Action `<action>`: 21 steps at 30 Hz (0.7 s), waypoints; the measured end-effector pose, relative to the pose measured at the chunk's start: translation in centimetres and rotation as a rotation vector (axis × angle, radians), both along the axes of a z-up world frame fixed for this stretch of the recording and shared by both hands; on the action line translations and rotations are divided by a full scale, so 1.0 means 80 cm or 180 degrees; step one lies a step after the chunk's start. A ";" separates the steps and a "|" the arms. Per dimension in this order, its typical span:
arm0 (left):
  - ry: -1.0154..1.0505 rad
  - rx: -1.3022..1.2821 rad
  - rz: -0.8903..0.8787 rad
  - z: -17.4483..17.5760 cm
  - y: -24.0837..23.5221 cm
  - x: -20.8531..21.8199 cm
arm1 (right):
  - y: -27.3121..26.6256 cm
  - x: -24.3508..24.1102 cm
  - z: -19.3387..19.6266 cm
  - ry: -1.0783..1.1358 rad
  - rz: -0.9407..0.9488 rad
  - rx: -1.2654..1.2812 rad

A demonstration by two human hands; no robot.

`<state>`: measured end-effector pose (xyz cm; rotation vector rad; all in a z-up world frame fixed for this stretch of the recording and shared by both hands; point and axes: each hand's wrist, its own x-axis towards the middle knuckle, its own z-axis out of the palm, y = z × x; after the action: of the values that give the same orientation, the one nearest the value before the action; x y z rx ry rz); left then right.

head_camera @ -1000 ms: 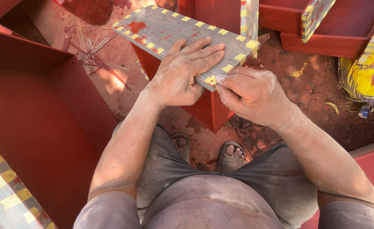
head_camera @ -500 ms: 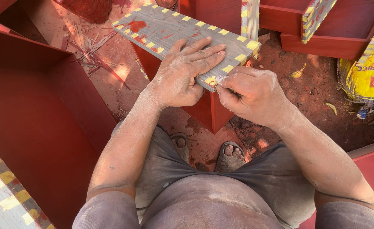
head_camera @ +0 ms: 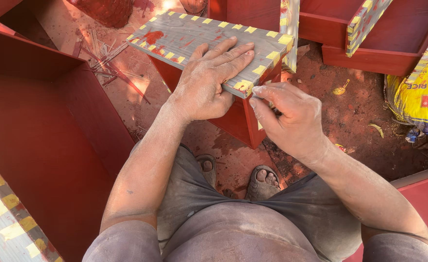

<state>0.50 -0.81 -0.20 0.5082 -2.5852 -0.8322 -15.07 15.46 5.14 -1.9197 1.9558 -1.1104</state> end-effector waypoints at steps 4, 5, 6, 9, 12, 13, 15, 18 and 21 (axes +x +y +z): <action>0.0008 -0.0030 -0.0044 -0.001 0.001 -0.001 | -0.004 0.004 0.005 -0.0176 -0.0137 0.0165; 0.0004 -0.0048 -0.0044 -0.001 0.001 -0.001 | -0.005 0.003 0.006 -0.0205 -0.0175 0.0217; -0.0001 -0.0061 -0.0044 -0.002 0.001 -0.001 | -0.005 0.003 0.007 -0.0163 -0.0151 0.0209; 0.0052 -0.0130 -0.0074 -0.005 0.001 -0.001 | -0.007 0.004 0.008 -0.0048 -0.0100 0.0148; 0.0112 -0.0107 -0.0054 -0.005 0.002 -0.002 | -0.008 0.007 0.006 0.0018 -0.0111 0.0052; 0.0123 -0.0096 -0.0037 -0.004 0.003 -0.003 | -0.008 0.007 0.006 0.0029 -0.0129 0.0024; 0.0145 -0.0085 -0.0001 -0.001 0.001 -0.004 | -0.010 0.005 0.007 0.0013 -0.0126 0.0003; 0.0115 -0.0091 0.0018 -0.003 0.004 -0.002 | -0.007 0.004 0.006 -0.0022 -0.0059 0.0046; 0.0052 -0.0183 -0.0014 -0.006 0.007 0.000 | -0.004 0.005 0.004 0.0046 -0.0006 0.0015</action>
<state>0.50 -0.26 -0.65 0.4771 -2.5879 -0.7578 -14.67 15.16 5.50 -1.9291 1.9664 -1.0945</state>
